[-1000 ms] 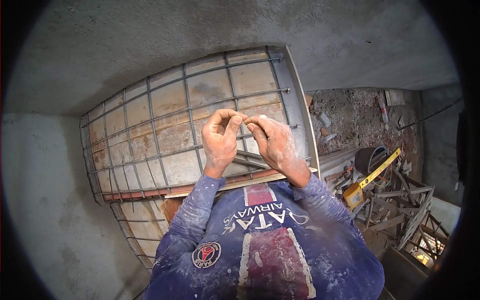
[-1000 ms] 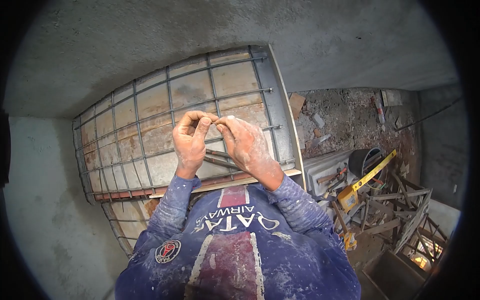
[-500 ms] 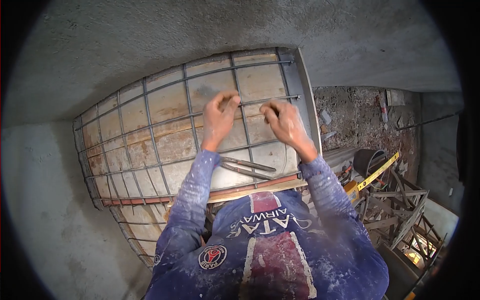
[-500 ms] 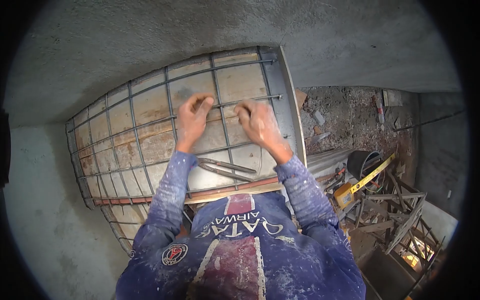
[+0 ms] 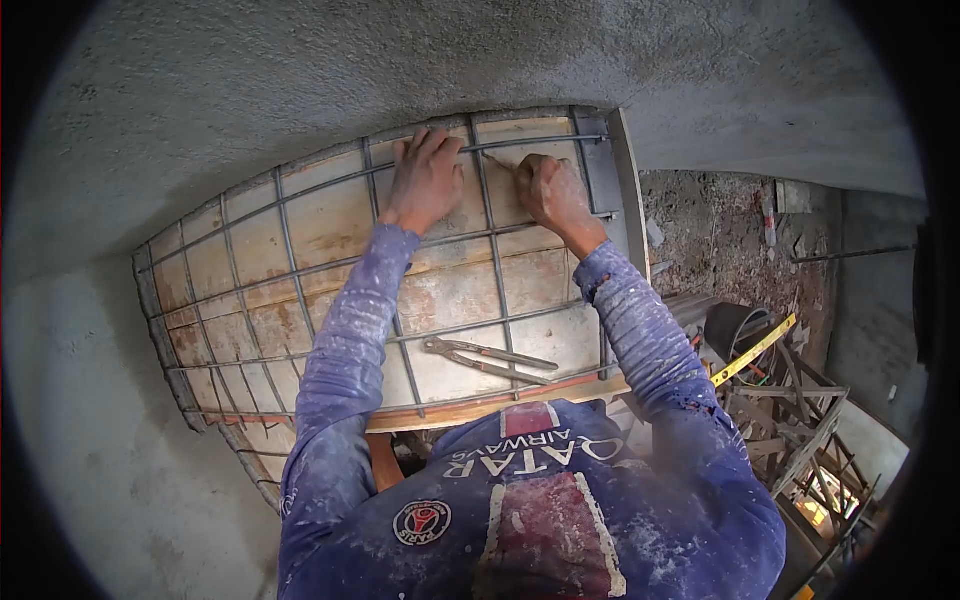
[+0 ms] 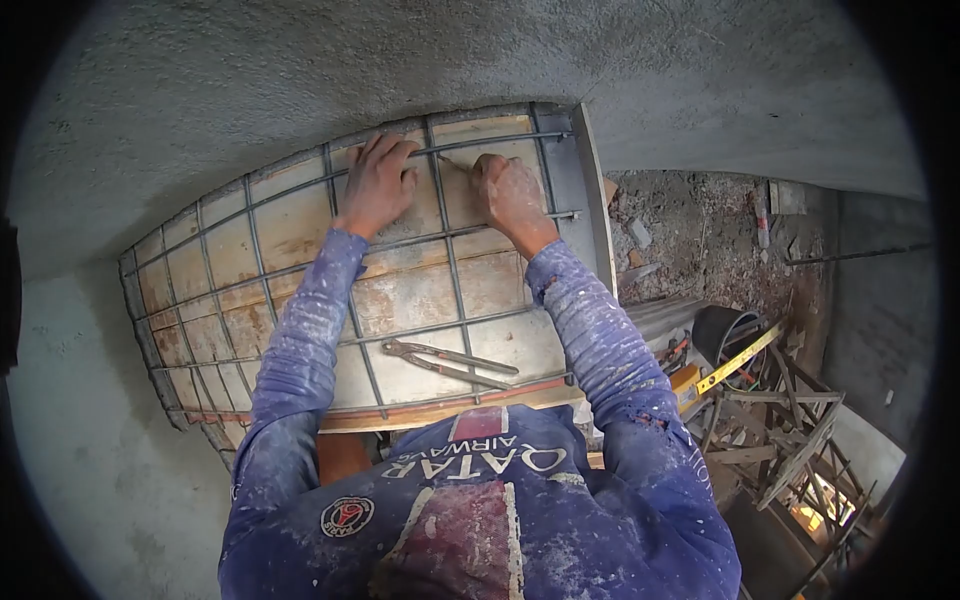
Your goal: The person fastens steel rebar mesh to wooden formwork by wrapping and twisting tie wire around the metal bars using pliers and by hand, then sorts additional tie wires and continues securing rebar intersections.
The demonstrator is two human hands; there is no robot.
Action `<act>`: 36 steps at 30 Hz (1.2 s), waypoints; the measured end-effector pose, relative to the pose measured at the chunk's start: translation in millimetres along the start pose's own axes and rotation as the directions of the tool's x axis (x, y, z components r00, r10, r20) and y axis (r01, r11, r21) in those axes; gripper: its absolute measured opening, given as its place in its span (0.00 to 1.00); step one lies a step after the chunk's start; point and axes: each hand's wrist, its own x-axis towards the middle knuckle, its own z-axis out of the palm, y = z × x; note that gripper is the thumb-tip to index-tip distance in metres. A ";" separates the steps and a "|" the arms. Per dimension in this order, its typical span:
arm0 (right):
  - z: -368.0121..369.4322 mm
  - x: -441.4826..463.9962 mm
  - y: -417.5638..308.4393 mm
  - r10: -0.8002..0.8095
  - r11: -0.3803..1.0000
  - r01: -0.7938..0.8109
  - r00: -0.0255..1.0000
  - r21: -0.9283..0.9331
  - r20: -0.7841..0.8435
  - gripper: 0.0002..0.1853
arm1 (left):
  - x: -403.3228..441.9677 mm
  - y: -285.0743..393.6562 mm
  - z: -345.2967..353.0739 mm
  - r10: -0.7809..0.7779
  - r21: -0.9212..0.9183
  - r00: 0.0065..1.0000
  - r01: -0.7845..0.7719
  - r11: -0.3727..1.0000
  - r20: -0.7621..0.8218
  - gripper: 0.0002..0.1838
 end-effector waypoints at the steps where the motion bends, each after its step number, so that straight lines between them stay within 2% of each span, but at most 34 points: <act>1: -3.0 -1.8 -0.5 0.014 1.000 -0.015 0.999 0.010 0.028 0.13 | -4.9 5.2 3.3 -0.034 0.041 0.998 0.036 0.999 -0.048 0.15; 3: -7.7 -2.5 -2.1 0.033 0.999 -0.035 0.998 0.021 0.062 0.12 | -13.2 25.2 3.5 -0.068 0.079 0.994 0.075 0.994 -0.089 0.18; 5: -8.8 0.0 -3.8 0.038 0.997 -0.042 0.998 0.065 0.059 0.13 | -16.1 52.5 -1.3 -0.210 0.184 0.972 0.226 0.957 -0.102 0.22; 6: -5.5 0.6 -2.8 0.036 0.997 -0.040 0.997 0.069 0.061 0.13 | -19.1 57.3 8.4 -0.212 0.187 0.972 0.228 0.956 -0.101 0.22; 8: -0.7 1.8 -0.5 0.014 1.000 -0.014 1.000 0.016 0.003 0.13 | -22.3 63.1 24.4 -0.385 0.150 0.922 0.374 0.915 0.048 0.25; 9: -1.1 0.8 0.3 0.015 1.000 -0.015 1.000 0.017 0.003 0.13 | -20.8 63.7 24.2 -0.384 0.151 0.922 0.374 0.915 0.049 0.25; 11: -2.9 2.4 -0.7 0.019 0.998 -0.020 1.000 0.057 0.020 0.14 | -11.2 61.9 20.0 -0.494 0.094 0.829 0.488 0.868 0.261 0.27; 12: -4.6 2.9 -1.6 0.017 0.998 -0.019 1.000 0.061 0.018 0.14 | -9.3 57.2 21.8 -0.495 0.098 0.829 0.488 0.868 0.259 0.27; 14: -7.5 3.5 -2.7 0.073 0.992 -0.083 0.992 0.091 0.103 0.15 | -8.4 40.6 29.4 -0.507 -0.091 0.860 0.510 0.855 0.054 0.29; 15: -7.0 3.6 -2.1 0.073 0.992 -0.082 0.992 0.094 0.099 0.15 | -5.6 28.9 31.0 -0.505 -0.088 0.861 0.508 0.857 0.052 0.29; 17: -1.8 2.0 0.3 0.115 0.990 -0.121 0.990 0.073 0.083 0.15 | -0.1 11.9 28.7 -0.680 -0.345 0.727 0.664 0.664 0.091 0.26; 18: 1.6 0.1 3.1 0.116 0.989 -0.123 0.989 0.076 0.087 0.15 | 0.8 14.5 30.2 -0.683 -0.341 0.725 0.668 0.662 0.094 0.26; 20: 6.0 -0.6 5.4 0.064 0.994 -0.064 0.998 0.093 0.011 0.16 | 3.5 23.2 33.5 -0.764 -0.611 0.641 0.632 0.477 0.067 0.25; 24: 2.5 1.7 7.3 0.121 0.981 -0.131 0.989 0.144 0.081 0.16 | 6.4 23.4 46.5 -0.781 -0.686 0.625 0.571 0.451 0.006 0.23; 26: 0.1 0.3 6.4 0.094 0.979 -0.109 0.991 0.170 0.093 0.16 | 8.1 18.9 41.9 -0.713 -0.520 0.700 0.595 0.613 -0.040 0.24; 27: 1.7 1.1 7.2 0.084 0.980 -0.099 0.992 0.172 0.092 0.16 | 5.7 24.4 36.9 -0.716 -0.522 0.696 0.594 0.612 -0.049 0.24; 29: 7.7 1.8 11.5 0.126 0.971 -0.137 0.990 0.196 0.070 0.16 | -2.1 43.8 26.4 -0.646 -0.367 0.756 0.632 0.682 0.103 0.27; 30: 8.7 1.7 12.7 0.128 0.970 -0.140 0.989 0.200 0.072 0.16 | -4.4 50.8 25.0 -0.647 -0.363 0.755 0.635 0.682 0.105 0.27; 32: 9.5 0.6 14.0 0.083 0.977 -0.091 0.995 0.193 0.047 0.15 | -8.5 62.0 25.3 -0.542 -0.111 0.840 0.536 0.837 -0.021 0.26; 33: 9.4 -3.9 12.0 0.085 0.977 -0.093 0.995 0.194 0.051 0.15 | -9.3 64.9 25.1 -0.544 -0.109 0.839 0.539 0.835 -0.018 0.26; 35: 5.4 -5.2 6.3 0.055 0.993 -0.053 0.998 0.107 -0.017 0.15 | -2.6 66.8 23.3 -0.587 0.072 0.807 0.583 0.809 0.057 0.22; 36: 2.8 -2.2 5.9 0.054 0.993 -0.051 0.998 0.110 -0.024 0.15 | -0.2 60.1 29.7 -0.584 0.074 0.810 0.580 0.811 0.051 0.22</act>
